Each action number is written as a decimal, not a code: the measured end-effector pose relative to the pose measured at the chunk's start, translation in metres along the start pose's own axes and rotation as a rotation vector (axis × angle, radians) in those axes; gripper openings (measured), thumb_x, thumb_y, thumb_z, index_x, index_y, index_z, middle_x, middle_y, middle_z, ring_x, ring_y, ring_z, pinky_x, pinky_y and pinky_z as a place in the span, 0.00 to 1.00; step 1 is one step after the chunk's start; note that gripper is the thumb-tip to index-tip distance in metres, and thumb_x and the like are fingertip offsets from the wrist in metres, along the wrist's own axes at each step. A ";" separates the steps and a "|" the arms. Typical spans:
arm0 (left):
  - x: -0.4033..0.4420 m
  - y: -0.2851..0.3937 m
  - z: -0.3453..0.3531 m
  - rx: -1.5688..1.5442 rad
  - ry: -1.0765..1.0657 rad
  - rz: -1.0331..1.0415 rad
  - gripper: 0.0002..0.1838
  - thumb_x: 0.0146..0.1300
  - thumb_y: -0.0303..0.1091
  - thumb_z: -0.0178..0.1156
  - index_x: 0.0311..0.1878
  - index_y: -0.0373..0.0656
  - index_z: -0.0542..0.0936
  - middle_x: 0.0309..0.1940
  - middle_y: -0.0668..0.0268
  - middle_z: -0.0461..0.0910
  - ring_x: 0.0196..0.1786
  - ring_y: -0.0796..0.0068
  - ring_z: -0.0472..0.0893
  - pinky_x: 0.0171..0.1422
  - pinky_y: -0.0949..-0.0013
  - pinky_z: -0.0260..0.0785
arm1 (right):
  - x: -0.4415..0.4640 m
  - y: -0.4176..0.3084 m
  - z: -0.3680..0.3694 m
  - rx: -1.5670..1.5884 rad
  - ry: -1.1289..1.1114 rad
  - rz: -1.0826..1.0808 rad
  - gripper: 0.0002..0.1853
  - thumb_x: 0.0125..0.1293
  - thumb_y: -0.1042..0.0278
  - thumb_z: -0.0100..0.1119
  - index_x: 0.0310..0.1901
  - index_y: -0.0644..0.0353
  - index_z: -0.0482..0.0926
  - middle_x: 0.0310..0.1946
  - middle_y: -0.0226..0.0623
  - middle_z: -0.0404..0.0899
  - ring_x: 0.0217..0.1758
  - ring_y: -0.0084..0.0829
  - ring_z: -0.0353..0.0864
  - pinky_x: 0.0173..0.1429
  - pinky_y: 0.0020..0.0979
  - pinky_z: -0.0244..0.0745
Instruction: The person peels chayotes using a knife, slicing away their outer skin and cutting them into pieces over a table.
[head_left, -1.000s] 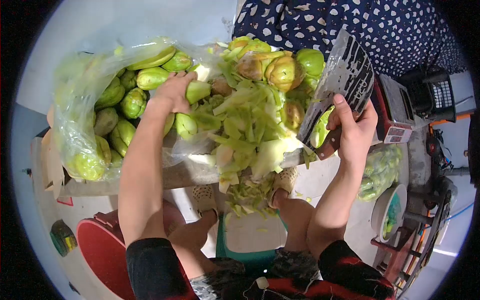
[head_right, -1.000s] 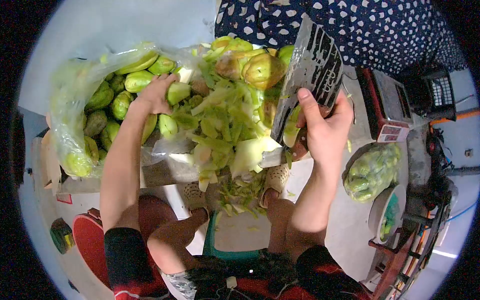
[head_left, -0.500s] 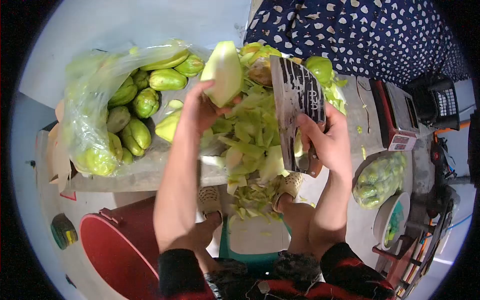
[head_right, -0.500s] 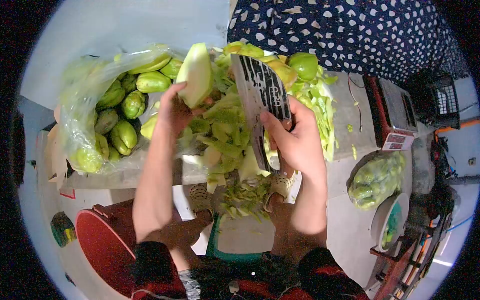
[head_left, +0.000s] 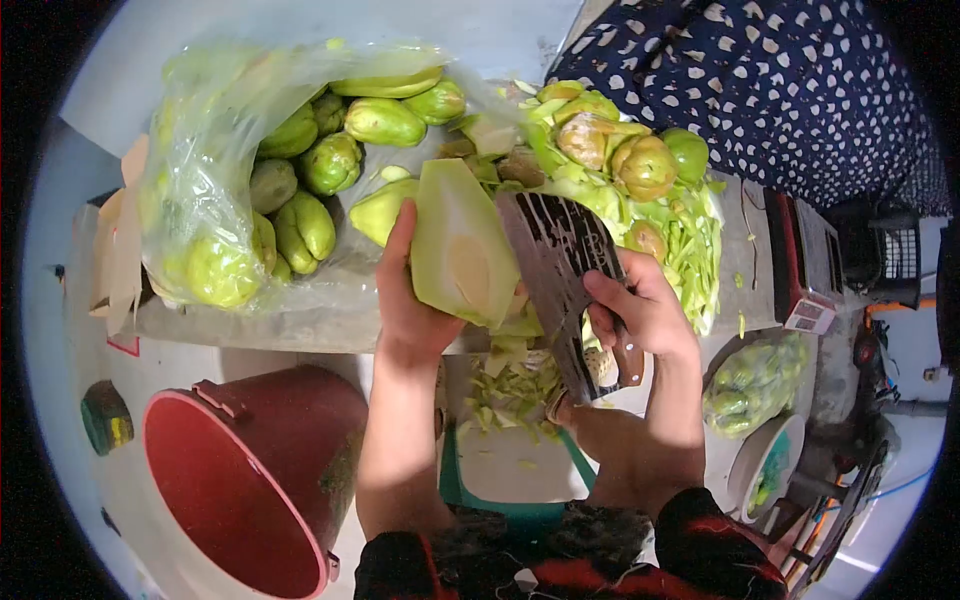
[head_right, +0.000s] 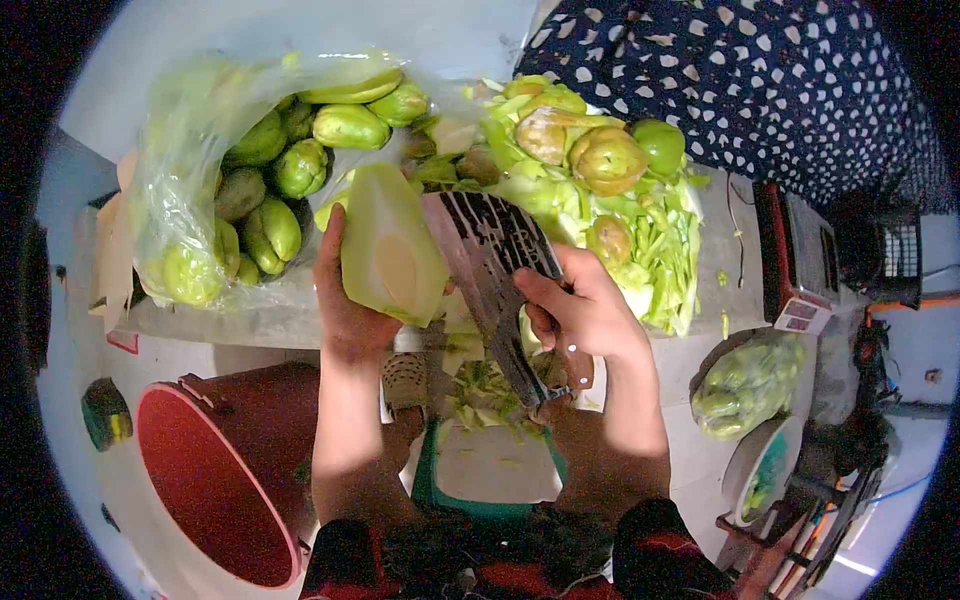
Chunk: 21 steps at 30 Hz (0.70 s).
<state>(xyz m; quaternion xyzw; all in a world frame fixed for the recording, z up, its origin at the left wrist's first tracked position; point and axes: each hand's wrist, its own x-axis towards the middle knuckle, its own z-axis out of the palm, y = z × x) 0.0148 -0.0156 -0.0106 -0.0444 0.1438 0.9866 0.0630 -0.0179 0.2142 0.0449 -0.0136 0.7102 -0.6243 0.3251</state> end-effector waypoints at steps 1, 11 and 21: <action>0.000 0.003 -0.007 -0.017 0.000 -0.020 0.30 0.72 0.59 0.42 0.65 0.47 0.70 0.55 0.60 0.78 0.56 0.59 0.78 0.60 0.49 0.73 | 0.004 0.005 0.000 -0.009 -0.016 -0.018 0.08 0.72 0.69 0.55 0.34 0.60 0.71 0.16 0.26 0.69 0.15 0.19 0.68 0.19 0.24 0.62; -0.001 0.013 -0.033 -0.092 0.349 0.090 0.29 0.70 0.52 0.45 0.66 0.42 0.67 0.59 0.50 0.74 0.60 0.50 0.76 0.62 0.43 0.70 | 0.026 0.024 0.019 0.071 -0.029 0.042 0.06 0.72 0.73 0.52 0.35 0.59 0.70 0.15 0.26 0.67 0.13 0.20 0.66 0.18 0.25 0.64; -0.001 0.016 -0.038 0.066 0.175 0.049 0.32 0.60 0.49 0.54 0.65 0.41 0.68 0.55 0.53 0.76 0.55 0.53 0.78 0.58 0.47 0.73 | 0.019 0.031 0.025 0.058 -0.012 -0.078 0.07 0.73 0.70 0.53 0.36 0.61 0.69 0.13 0.26 0.66 0.12 0.19 0.65 0.18 0.24 0.64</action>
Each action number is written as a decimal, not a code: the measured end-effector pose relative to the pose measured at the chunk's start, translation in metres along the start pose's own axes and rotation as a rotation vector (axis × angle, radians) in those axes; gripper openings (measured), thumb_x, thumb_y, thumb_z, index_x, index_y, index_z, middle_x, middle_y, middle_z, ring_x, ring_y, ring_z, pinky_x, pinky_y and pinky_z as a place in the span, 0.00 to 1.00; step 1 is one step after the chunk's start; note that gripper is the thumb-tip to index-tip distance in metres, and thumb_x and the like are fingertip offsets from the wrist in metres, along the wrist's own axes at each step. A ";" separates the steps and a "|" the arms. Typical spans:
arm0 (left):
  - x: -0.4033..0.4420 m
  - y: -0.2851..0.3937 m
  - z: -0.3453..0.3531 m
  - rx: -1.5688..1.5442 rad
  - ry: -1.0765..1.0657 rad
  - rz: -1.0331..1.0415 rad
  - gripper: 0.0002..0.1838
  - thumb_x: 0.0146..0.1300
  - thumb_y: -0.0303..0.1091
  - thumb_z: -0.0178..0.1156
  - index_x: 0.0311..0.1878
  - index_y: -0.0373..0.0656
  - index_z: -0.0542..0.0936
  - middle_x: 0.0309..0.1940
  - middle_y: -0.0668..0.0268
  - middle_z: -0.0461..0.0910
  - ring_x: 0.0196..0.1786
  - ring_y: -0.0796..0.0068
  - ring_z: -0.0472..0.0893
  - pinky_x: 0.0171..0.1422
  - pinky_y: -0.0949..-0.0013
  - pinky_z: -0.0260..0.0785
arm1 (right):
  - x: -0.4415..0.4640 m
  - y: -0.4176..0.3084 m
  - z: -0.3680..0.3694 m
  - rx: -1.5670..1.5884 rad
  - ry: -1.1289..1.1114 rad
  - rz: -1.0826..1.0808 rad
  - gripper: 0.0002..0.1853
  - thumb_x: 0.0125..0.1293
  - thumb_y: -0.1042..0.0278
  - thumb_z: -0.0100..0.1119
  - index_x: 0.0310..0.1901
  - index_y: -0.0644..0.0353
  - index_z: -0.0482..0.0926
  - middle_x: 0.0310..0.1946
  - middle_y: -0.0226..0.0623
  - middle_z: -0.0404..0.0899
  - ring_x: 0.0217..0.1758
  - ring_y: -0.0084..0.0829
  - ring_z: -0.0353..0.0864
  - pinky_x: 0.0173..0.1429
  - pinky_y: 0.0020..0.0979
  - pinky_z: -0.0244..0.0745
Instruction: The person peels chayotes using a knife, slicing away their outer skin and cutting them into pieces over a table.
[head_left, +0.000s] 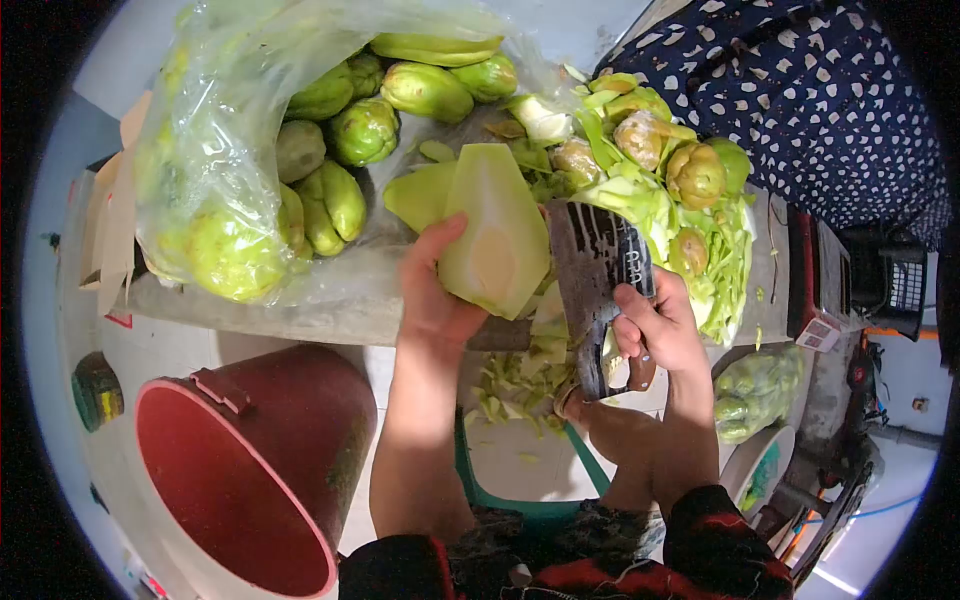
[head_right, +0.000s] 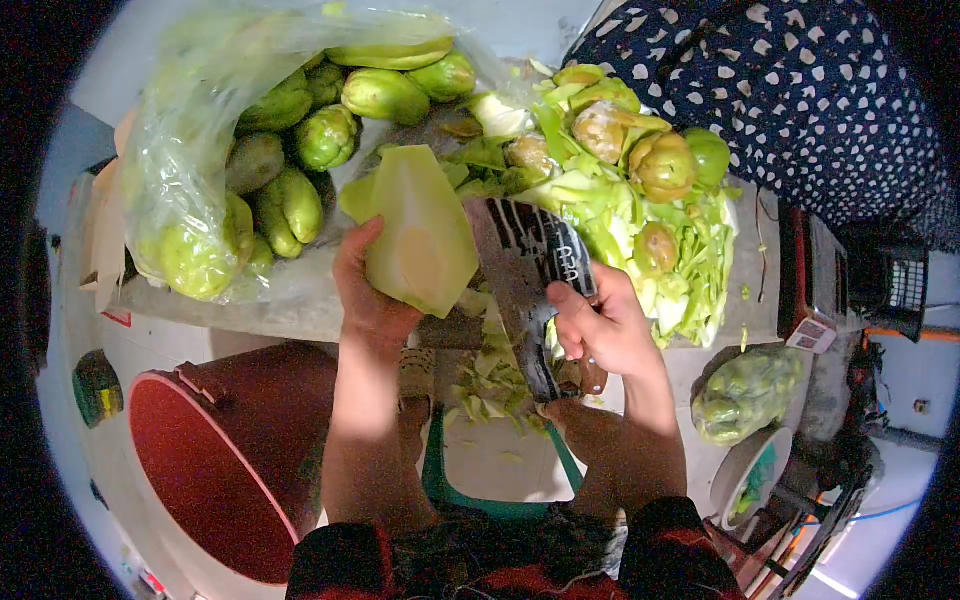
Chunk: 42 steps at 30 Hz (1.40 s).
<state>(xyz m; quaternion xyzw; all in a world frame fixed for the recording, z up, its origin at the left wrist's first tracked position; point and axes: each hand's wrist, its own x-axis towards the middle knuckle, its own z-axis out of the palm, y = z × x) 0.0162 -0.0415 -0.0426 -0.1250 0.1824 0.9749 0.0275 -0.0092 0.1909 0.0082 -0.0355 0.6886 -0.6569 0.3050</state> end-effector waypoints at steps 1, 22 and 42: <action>0.000 -0.002 0.000 -0.030 0.118 0.016 0.32 0.59 0.47 0.55 0.64 0.41 0.69 0.54 0.54 0.77 0.55 0.54 0.79 0.58 0.49 0.73 | 0.001 0.002 0.000 0.002 0.005 0.002 0.07 0.73 0.70 0.53 0.36 0.61 0.69 0.13 0.26 0.66 0.12 0.19 0.65 0.18 0.24 0.64; 0.010 -0.037 0.015 -0.008 -0.134 -0.057 0.32 0.51 0.41 0.59 0.60 0.36 0.71 0.47 0.55 0.79 0.47 0.59 0.81 0.56 0.56 0.75 | 0.001 0.012 -0.006 0.023 0.105 -0.100 0.13 0.71 0.59 0.58 0.38 0.58 0.68 0.11 0.27 0.61 0.09 0.21 0.62 0.13 0.27 0.62; 0.006 -0.026 0.025 -0.023 -0.147 -0.025 0.30 0.47 0.31 0.56 0.58 0.35 0.72 0.42 0.60 0.79 0.42 0.68 0.81 0.49 0.66 0.76 | 0.002 0.015 0.001 0.103 0.093 -0.103 0.13 0.71 0.56 0.58 0.39 0.54 0.67 0.10 0.27 0.58 0.08 0.23 0.59 0.12 0.29 0.62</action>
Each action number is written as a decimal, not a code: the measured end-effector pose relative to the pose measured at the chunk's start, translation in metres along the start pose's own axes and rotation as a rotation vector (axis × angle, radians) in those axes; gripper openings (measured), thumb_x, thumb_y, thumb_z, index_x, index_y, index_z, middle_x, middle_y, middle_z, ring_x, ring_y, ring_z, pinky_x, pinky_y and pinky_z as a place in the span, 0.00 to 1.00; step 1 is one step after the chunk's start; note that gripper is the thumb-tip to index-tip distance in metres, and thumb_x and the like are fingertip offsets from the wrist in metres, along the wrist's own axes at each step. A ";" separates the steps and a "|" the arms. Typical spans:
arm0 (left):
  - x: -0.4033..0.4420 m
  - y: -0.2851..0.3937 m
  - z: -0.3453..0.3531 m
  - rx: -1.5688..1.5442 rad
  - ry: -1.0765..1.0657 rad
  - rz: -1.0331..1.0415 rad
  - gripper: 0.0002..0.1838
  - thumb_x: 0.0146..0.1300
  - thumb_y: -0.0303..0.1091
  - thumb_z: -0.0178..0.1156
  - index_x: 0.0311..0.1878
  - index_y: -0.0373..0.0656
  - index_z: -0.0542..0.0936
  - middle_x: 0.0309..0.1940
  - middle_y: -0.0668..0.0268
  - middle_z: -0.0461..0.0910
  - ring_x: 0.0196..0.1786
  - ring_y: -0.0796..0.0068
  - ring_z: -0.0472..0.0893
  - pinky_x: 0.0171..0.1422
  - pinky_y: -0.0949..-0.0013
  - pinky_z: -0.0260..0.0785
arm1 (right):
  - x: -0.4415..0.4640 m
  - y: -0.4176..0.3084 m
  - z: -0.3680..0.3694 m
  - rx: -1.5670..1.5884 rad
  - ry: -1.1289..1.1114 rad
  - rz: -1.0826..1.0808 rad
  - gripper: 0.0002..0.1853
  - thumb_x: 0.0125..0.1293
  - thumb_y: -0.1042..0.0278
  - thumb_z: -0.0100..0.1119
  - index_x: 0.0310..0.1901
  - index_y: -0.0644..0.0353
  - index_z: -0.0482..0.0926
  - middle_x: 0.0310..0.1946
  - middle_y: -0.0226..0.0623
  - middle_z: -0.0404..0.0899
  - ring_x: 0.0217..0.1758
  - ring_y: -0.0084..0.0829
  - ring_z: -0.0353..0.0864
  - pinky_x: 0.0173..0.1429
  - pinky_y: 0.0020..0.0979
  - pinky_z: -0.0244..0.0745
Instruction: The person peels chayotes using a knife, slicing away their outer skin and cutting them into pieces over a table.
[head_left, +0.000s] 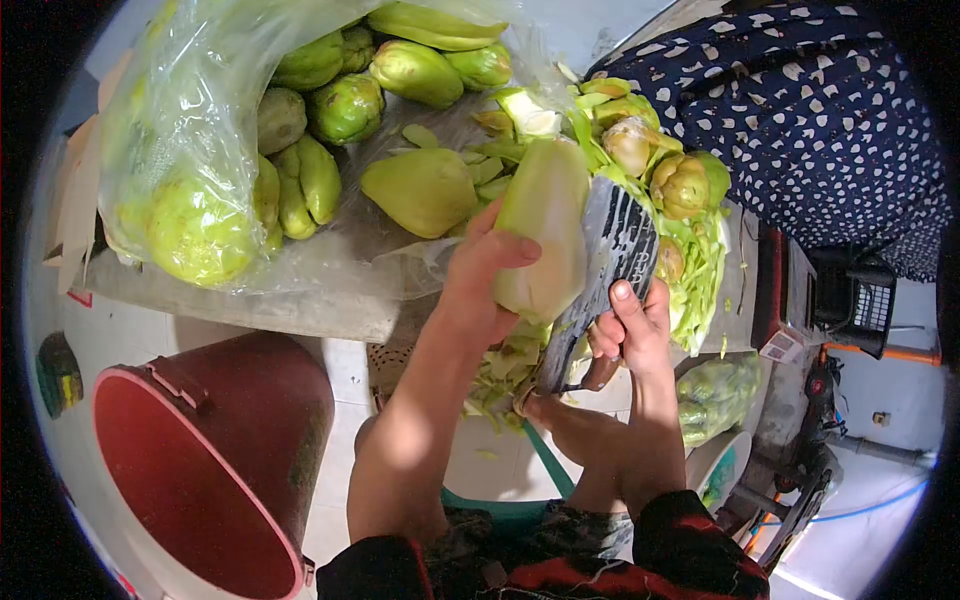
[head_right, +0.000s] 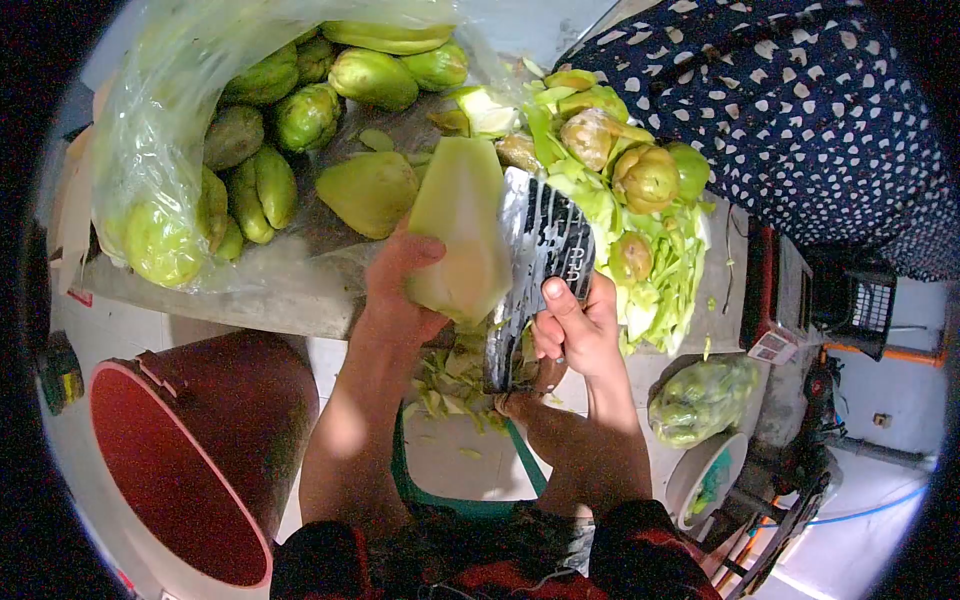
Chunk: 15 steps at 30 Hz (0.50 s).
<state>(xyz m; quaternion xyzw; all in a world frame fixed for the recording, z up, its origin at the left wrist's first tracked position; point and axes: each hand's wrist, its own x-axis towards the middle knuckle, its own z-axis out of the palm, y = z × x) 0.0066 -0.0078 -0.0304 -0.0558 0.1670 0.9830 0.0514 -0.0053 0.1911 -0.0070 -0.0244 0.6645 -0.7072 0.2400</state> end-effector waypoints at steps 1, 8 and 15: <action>0.000 0.003 0.000 0.029 -0.005 -0.043 0.30 0.47 0.31 0.56 0.57 0.34 0.73 0.41 0.60 0.79 0.41 0.68 0.81 0.49 0.66 0.76 | 0.001 -0.001 -0.002 -0.012 -0.027 0.027 0.13 0.71 0.56 0.58 0.41 0.53 0.66 0.10 0.27 0.58 0.08 0.23 0.58 0.12 0.29 0.61; 0.002 -0.007 0.001 -0.028 0.051 0.059 0.30 0.45 0.32 0.57 0.57 0.34 0.73 0.41 0.60 0.79 0.42 0.68 0.81 0.49 0.66 0.76 | 0.000 -0.004 0.006 0.045 0.050 0.032 0.15 0.71 0.58 0.59 0.34 0.56 0.66 0.11 0.26 0.61 0.09 0.22 0.61 0.14 0.28 0.62; 0.004 -0.013 -0.003 -0.051 0.030 0.006 0.30 0.45 0.31 0.56 0.56 0.34 0.73 0.42 0.58 0.79 0.43 0.68 0.81 0.49 0.66 0.76 | 0.002 0.002 0.005 0.012 0.029 -0.040 0.12 0.72 0.57 0.56 0.39 0.54 0.66 0.11 0.26 0.58 0.08 0.21 0.59 0.13 0.27 0.60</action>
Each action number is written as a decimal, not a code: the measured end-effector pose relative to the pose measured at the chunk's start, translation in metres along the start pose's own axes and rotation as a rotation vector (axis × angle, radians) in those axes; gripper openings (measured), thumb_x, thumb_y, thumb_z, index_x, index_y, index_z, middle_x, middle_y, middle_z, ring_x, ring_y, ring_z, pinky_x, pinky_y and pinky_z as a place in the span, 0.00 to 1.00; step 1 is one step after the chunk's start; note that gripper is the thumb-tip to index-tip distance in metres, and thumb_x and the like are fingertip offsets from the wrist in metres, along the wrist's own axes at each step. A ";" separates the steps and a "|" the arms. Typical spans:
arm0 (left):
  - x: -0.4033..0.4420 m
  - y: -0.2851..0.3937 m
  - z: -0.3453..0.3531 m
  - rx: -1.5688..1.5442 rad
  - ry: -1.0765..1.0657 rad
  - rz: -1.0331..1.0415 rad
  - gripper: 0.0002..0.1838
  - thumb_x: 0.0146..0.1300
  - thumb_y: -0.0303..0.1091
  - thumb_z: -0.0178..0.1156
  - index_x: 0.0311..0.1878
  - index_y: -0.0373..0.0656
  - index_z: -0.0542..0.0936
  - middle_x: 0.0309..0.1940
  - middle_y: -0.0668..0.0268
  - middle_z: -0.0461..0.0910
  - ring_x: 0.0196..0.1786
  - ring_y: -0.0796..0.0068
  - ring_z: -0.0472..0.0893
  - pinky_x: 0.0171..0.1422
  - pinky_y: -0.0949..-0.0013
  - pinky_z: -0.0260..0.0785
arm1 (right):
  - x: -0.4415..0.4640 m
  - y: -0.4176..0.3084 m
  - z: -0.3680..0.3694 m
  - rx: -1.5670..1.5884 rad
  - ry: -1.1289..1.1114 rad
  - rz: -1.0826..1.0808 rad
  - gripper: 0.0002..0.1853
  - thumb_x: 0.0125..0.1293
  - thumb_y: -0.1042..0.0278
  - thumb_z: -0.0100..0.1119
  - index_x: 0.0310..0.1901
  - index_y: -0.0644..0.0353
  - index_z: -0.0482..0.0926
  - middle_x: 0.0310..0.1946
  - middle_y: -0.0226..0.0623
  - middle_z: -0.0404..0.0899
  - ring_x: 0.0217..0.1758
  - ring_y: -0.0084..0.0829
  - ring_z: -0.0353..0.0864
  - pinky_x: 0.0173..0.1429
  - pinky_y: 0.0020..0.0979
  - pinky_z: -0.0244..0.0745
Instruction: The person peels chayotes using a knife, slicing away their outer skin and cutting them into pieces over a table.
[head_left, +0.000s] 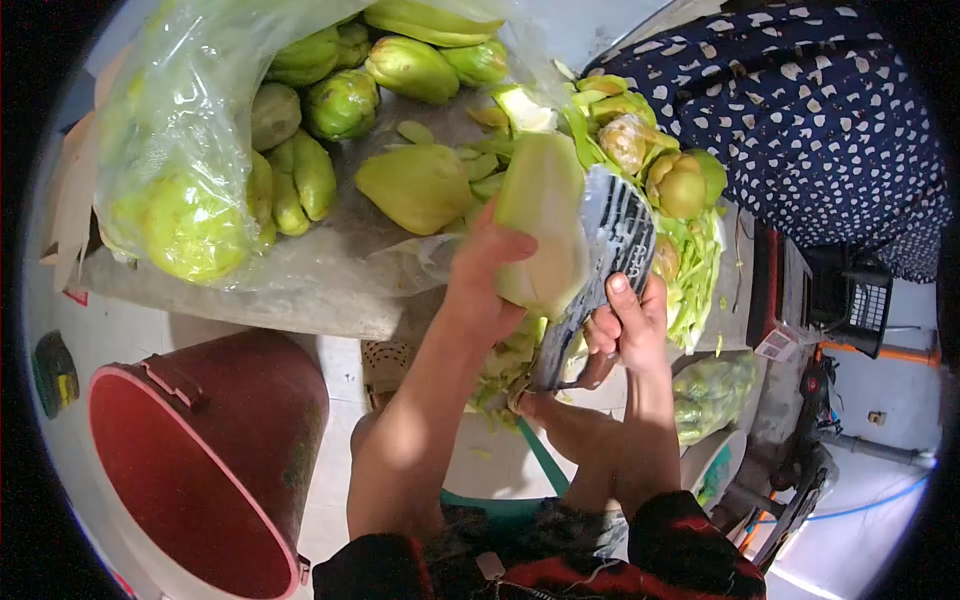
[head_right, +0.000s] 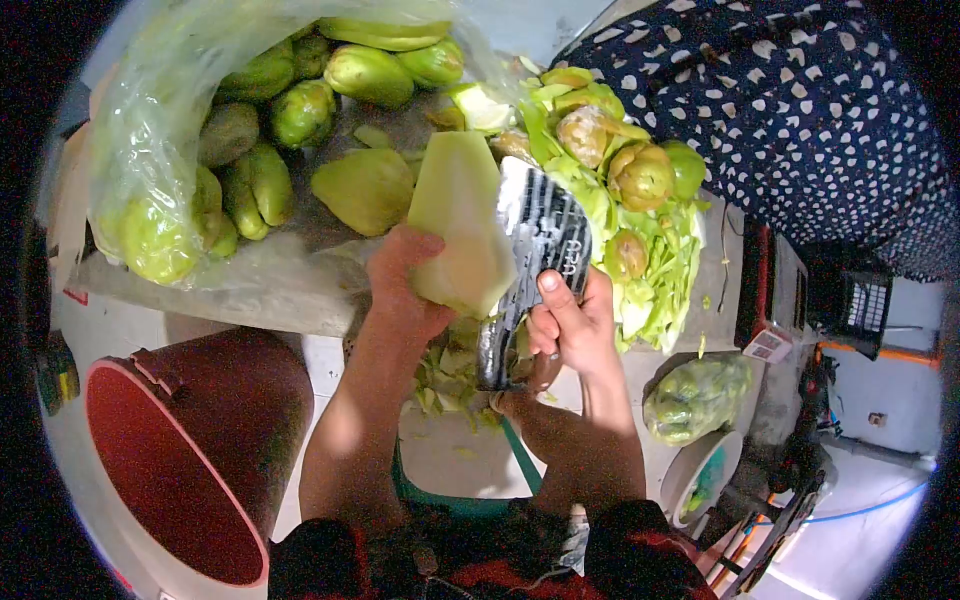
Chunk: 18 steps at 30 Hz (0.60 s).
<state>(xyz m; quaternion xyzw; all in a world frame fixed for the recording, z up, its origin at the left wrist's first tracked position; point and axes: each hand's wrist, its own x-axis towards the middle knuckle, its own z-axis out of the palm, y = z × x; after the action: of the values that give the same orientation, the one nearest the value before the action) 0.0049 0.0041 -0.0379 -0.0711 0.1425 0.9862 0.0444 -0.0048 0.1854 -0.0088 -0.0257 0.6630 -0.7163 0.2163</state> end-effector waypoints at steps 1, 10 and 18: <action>0.001 0.002 0.001 0.060 -0.019 -0.013 0.30 0.45 0.31 0.56 0.56 0.34 0.73 0.43 0.58 0.79 0.44 0.67 0.81 0.49 0.65 0.76 | -0.001 -0.004 -0.005 -0.003 0.003 -0.001 0.12 0.72 0.57 0.56 0.39 0.54 0.66 0.11 0.26 0.58 0.08 0.21 0.59 0.13 0.27 0.60; 0.000 0.004 0.004 0.112 -0.130 -0.102 0.32 0.48 0.31 0.57 0.61 0.36 0.71 0.43 0.59 0.78 0.44 0.68 0.81 0.49 0.65 0.76 | -0.002 -0.024 -0.023 -0.108 -0.122 0.192 0.14 0.70 0.59 0.60 0.37 0.60 0.69 0.12 0.26 0.62 0.10 0.20 0.62 0.15 0.25 0.63; 0.004 0.004 0.004 0.001 0.006 -0.126 0.31 0.57 0.35 0.60 0.65 0.38 0.68 0.44 0.61 0.78 0.44 0.70 0.80 0.48 0.67 0.76 | -0.001 -0.016 -0.019 -0.074 -0.062 0.135 0.14 0.71 0.59 0.58 0.36 0.59 0.69 0.12 0.26 0.63 0.10 0.20 0.64 0.15 0.25 0.63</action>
<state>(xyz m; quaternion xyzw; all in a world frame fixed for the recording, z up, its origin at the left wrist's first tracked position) -0.0004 0.0016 -0.0341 -0.0827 0.1386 0.9812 0.1062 -0.0143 0.2040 0.0046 -0.0109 0.6822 -0.6738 0.2836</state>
